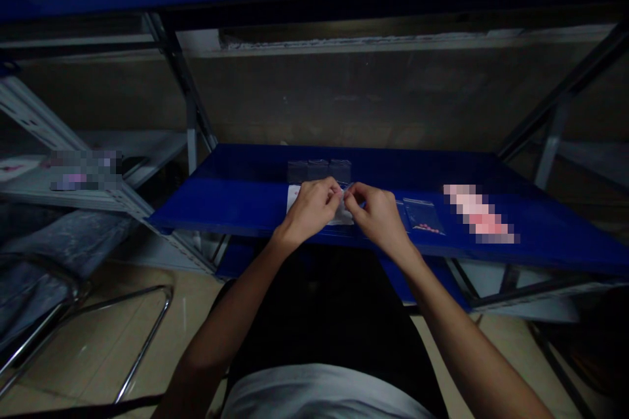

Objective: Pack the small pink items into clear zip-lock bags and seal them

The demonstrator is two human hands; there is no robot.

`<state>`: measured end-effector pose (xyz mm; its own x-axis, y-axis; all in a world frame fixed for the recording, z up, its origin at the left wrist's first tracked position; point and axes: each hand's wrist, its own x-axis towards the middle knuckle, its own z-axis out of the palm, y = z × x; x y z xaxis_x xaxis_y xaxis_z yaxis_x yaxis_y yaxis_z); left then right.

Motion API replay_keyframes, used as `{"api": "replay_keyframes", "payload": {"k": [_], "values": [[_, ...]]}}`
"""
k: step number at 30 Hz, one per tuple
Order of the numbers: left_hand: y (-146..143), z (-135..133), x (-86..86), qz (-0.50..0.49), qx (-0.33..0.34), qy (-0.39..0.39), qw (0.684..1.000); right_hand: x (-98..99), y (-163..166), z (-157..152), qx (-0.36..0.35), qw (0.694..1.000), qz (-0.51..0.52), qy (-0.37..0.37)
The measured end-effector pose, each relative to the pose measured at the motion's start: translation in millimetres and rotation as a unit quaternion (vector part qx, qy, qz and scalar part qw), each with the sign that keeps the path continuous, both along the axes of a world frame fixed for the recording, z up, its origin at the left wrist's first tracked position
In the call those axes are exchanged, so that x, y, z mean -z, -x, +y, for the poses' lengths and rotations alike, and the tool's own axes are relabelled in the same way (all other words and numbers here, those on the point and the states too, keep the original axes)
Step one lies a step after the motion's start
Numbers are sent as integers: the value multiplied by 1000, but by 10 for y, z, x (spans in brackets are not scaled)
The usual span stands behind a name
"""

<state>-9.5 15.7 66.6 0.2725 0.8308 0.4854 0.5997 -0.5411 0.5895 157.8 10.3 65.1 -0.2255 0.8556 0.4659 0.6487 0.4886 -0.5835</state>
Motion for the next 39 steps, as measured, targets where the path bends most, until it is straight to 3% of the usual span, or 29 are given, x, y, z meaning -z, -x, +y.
{"api": "replay_keyframes", "payload": {"k": [5,11,14,18,22,25,27,29,30,34,36,39], "values": [[125,25,-38,20,-67,-50,996,-12,39,-51,24,1000,-9,-15],[108,-66,-114,36,18,-49,998,18,84,-84,70,997,6,-12],[47,-53,-78,9,53,-14,998,-11,55,-63,46,999,26,-7],[76,23,-27,-21,39,48,998,-73,17,-55,-17,999,31,36],[190,59,-30,18,24,50,998,-82,22,-74,-30,998,13,50],[273,80,-30,5,27,45,999,-9,-2,-5,-31,996,66,53],[321,110,-23,-36,42,69,996,78,-53,94,4,989,135,53],[358,151,-15,-90,64,111,988,172,-117,198,48,971,217,92],[371,172,-10,-116,73,134,981,212,-146,239,39,953,259,149],[396,229,9,-184,80,197,960,306,-188,294,-97,833,381,389],[404,232,9,-196,89,215,953,331,-166,287,-118,803,412,414],[422,220,-5,-198,112,237,945,380,-124,292,-107,788,445,412]]}}
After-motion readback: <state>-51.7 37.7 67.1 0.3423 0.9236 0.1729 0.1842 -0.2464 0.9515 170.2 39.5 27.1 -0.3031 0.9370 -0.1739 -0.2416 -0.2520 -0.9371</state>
